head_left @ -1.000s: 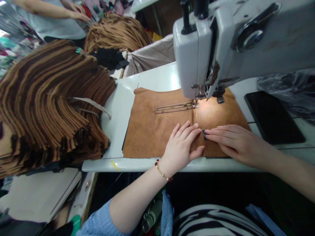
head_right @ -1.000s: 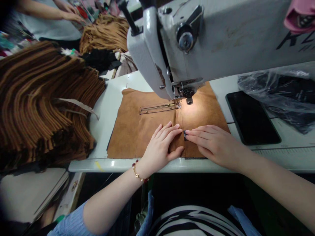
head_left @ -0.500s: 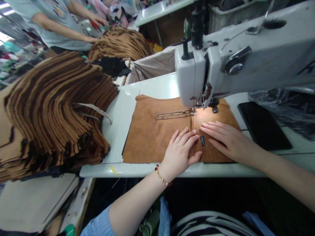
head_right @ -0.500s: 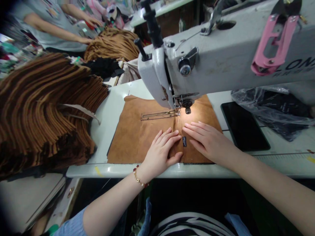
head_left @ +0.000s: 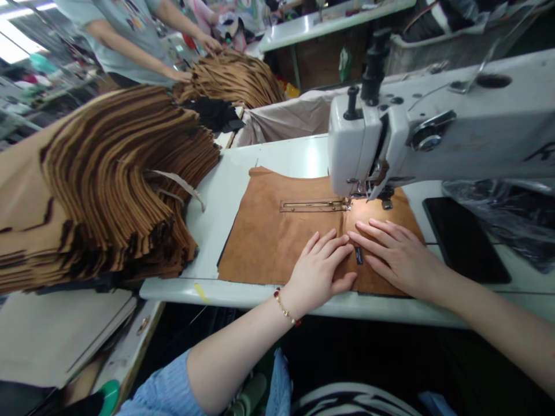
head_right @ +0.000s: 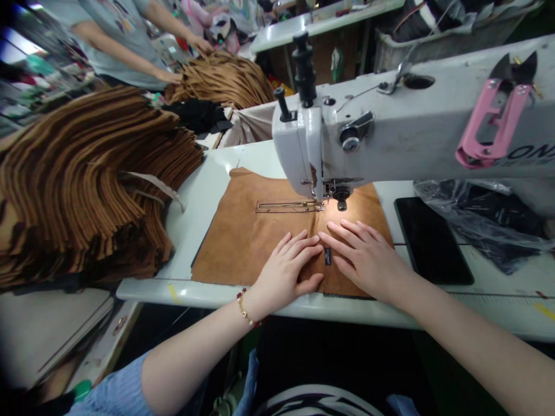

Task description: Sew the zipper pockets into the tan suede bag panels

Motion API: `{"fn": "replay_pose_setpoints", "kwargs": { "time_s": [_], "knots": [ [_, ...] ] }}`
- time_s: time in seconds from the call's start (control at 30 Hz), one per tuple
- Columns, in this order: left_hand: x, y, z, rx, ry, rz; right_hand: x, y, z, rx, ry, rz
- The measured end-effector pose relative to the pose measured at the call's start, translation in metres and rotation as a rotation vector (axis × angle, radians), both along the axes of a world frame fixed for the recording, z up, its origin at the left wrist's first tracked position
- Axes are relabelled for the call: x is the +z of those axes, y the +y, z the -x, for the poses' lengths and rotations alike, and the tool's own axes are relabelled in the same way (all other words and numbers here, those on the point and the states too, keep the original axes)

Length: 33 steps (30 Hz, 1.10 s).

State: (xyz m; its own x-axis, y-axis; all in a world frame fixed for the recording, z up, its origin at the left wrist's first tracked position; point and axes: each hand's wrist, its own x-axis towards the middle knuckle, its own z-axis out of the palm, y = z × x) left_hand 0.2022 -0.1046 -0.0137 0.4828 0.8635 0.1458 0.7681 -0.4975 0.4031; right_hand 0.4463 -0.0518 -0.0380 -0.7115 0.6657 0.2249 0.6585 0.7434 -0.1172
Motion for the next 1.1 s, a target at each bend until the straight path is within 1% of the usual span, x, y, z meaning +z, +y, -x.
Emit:
{"fn": "replay_pose_setpoints", "kwargs": {
  "time_s": [0.23,0.43,0.73,0.9,1.1],
  "knots": [
    [-0.002,0.002,0.001,-0.008,-0.019,-0.02,-0.001,-0.001,-0.001,0.001,-0.008,-0.005],
    [-0.001,0.007,0.003,-0.01,-0.009,-0.016,-0.001,0.004,0.001,0.003,0.018,-0.011],
    [-0.001,0.022,0.005,-0.008,0.0,-0.014,-0.001,0.021,0.004,-0.011,0.091,-0.004],
    [0.0,0.032,0.005,0.003,0.0,-0.007,0.001,0.032,0.005,-0.018,0.092,-0.005],
    [0.002,0.045,0.005,0.008,0.01,-0.005,0.001,0.047,0.006,-0.013,0.091,0.035]
  ]
}}
